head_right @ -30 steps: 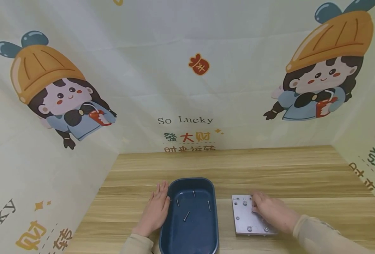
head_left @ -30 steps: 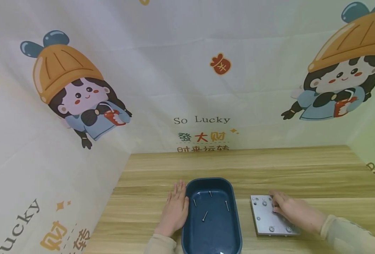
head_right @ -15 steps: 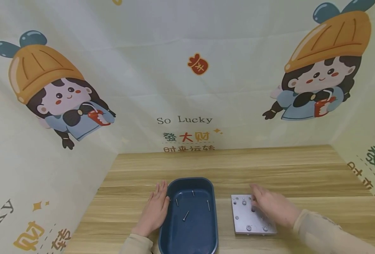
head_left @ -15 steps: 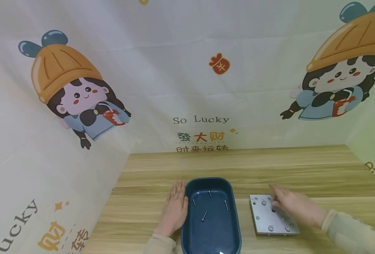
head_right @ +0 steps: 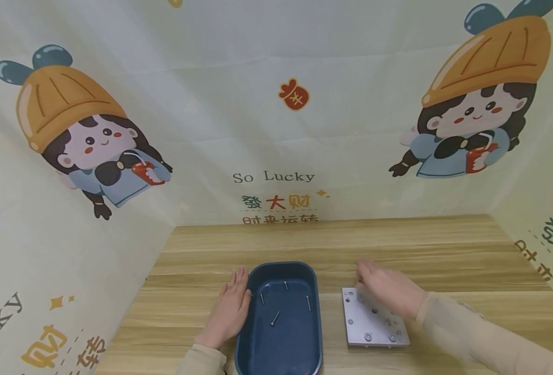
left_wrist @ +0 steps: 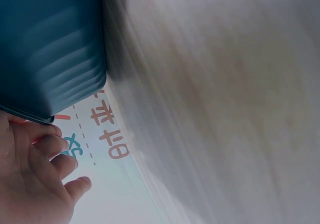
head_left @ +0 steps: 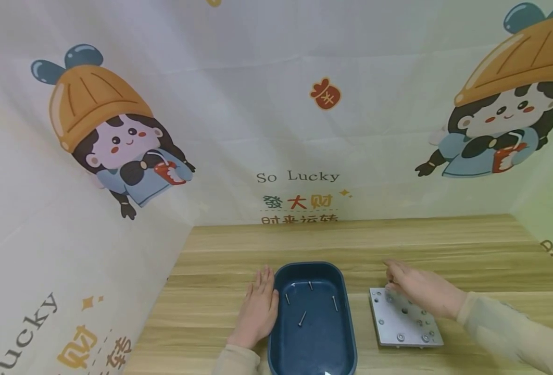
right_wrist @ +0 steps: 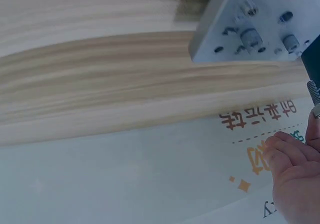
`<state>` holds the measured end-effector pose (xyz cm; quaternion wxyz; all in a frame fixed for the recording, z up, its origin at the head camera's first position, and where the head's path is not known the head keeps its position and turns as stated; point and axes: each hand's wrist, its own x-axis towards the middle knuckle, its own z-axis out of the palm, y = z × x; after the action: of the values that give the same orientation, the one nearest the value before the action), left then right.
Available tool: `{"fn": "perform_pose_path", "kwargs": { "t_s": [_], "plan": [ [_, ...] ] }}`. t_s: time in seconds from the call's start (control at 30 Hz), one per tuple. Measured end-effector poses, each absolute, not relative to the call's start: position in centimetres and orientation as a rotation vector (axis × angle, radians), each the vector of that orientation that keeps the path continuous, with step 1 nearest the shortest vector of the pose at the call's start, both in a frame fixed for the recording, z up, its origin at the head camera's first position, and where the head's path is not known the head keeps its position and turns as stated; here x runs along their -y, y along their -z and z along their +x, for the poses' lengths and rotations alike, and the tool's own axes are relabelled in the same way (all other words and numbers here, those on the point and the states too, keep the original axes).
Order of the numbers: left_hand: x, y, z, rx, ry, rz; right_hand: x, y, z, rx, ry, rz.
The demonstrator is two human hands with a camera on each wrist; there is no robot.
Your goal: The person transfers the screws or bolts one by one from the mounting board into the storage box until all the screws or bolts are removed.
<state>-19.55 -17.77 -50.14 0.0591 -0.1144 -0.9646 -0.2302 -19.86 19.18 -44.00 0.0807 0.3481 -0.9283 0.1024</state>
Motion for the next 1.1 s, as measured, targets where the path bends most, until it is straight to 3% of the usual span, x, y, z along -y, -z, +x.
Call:
{"fn": "perform_pose_path", "kwargs": {
  "t_s": [0.5,1.1],
  "plan": [
    [17.9,50.4,-19.7,2.924,0.692,-0.339,-16.1,42.3,-21.6,2.756,-0.295,1.08],
    [17.8,50.1,-19.6,2.921,0.665,-0.354,-10.0,42.5,-22.7,2.378,-0.119,1.364]
  ]
}}
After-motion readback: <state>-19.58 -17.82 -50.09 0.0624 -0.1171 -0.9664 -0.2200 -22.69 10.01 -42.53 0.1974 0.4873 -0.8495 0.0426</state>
